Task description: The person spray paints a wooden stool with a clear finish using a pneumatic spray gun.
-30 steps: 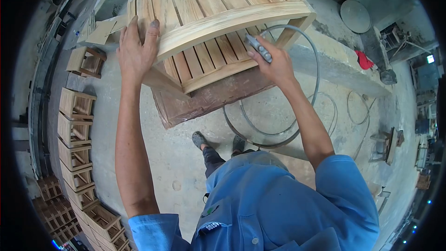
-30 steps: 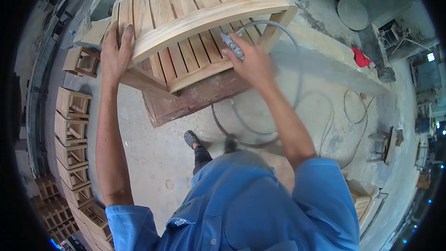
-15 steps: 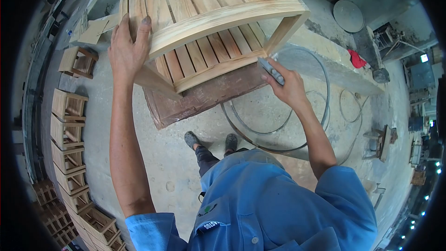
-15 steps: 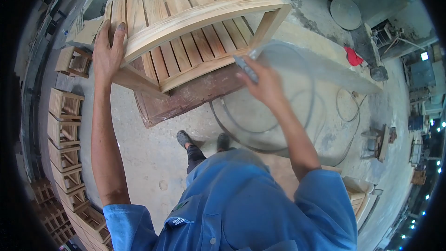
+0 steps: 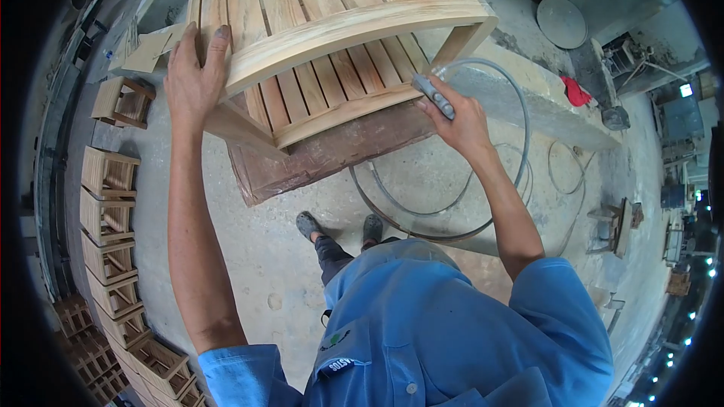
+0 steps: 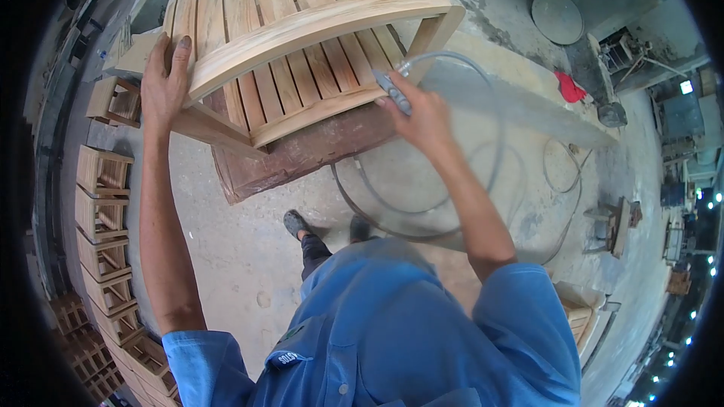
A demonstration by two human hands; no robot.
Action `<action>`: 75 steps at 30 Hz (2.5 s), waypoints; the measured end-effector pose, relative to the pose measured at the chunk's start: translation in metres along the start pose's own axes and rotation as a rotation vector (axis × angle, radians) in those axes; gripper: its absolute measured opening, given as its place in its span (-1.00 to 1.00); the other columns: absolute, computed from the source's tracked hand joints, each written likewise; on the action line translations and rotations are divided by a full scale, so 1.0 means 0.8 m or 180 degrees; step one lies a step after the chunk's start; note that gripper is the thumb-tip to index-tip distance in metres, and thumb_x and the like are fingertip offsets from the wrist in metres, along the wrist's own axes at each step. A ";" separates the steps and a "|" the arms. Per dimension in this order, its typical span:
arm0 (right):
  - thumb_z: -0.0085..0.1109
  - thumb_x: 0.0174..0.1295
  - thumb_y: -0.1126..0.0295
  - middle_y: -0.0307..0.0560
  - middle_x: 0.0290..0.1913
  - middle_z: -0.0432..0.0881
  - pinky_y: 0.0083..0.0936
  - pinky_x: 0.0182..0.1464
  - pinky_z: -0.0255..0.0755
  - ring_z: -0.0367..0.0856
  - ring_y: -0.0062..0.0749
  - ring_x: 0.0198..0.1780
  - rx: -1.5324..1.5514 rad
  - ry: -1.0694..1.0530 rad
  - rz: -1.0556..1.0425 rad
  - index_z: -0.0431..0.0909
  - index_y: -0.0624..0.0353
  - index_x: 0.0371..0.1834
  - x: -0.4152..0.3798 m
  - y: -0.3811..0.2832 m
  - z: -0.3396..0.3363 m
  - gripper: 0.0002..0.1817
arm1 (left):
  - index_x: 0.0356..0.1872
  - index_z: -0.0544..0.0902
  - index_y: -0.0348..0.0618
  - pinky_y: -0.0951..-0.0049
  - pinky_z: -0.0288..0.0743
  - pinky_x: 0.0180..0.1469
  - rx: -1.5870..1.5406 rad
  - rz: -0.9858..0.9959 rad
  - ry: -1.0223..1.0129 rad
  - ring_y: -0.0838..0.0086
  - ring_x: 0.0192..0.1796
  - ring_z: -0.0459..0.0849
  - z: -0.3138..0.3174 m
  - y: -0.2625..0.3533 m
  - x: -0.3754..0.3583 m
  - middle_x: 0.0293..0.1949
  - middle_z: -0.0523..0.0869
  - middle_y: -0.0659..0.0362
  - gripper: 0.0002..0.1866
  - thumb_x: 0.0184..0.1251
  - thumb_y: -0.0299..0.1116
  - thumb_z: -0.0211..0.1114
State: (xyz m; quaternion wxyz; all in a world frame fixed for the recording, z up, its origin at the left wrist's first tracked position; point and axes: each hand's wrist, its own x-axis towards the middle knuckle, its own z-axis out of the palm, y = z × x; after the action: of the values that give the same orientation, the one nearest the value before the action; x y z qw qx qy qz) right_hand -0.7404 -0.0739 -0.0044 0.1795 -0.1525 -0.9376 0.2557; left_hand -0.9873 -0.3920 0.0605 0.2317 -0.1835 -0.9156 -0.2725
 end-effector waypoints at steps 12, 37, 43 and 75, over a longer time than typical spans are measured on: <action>0.42 0.16 0.14 0.17 -0.07 0.72 -0.25 -0.09 0.57 0.70 0.13 -0.10 0.0813 0.0209 0.0247 0.59 0.03 0.22 -0.071 0.016 -0.012 -0.46 | 0.30 0.44 -0.49 0.20 0.29 0.39 -0.0381 0.0036 -0.0108 -0.03 0.35 0.49 -0.008 0.000 0.001 0.26 0.52 -0.31 -0.11 0.36 0.27 0.13; 0.33 0.24 0.40 -0.05 -0.29 0.71 -0.58 -0.23 0.50 0.64 -0.55 -0.34 0.2235 0.0251 -0.0217 0.51 0.33 0.25 -0.109 -0.026 -0.050 -0.49 | 0.51 0.13 -0.23 0.12 0.03 0.51 -0.3025 -0.1744 -0.0286 0.14 0.52 0.16 0.045 -0.084 -0.179 0.48 0.25 -0.07 -0.19 0.55 0.25 -0.17; 0.30 0.29 0.32 -0.03 -0.32 0.71 -0.56 -0.24 0.52 0.66 -0.51 -0.35 0.2274 0.0514 -0.0715 0.50 0.38 0.23 -0.114 -0.049 -0.034 -0.49 | 0.39 0.29 -0.28 0.22 0.27 0.29 -0.2389 -0.1271 -0.0138 0.31 0.23 0.41 0.103 -0.107 -0.190 0.21 0.47 0.04 -0.17 0.48 0.34 -0.08; 0.27 0.35 0.18 -0.12 -0.40 0.70 -0.61 -0.41 0.52 0.66 -0.55 -0.39 0.2940 0.1955 -0.0700 0.51 0.42 0.21 0.106 -0.162 0.088 -0.46 | 0.25 0.46 -0.40 0.31 0.30 0.29 -0.3091 -0.1548 0.0809 0.29 0.20 0.48 0.132 -0.098 0.060 0.17 0.56 -0.05 -0.31 0.60 0.15 -0.13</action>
State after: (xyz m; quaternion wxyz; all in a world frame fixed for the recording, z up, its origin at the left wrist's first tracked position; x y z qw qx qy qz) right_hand -0.8704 -0.1786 0.0301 0.5178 -0.0269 -0.6435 0.5631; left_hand -1.0973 -0.3818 -0.0252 0.1596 -0.0184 -0.6658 -0.7286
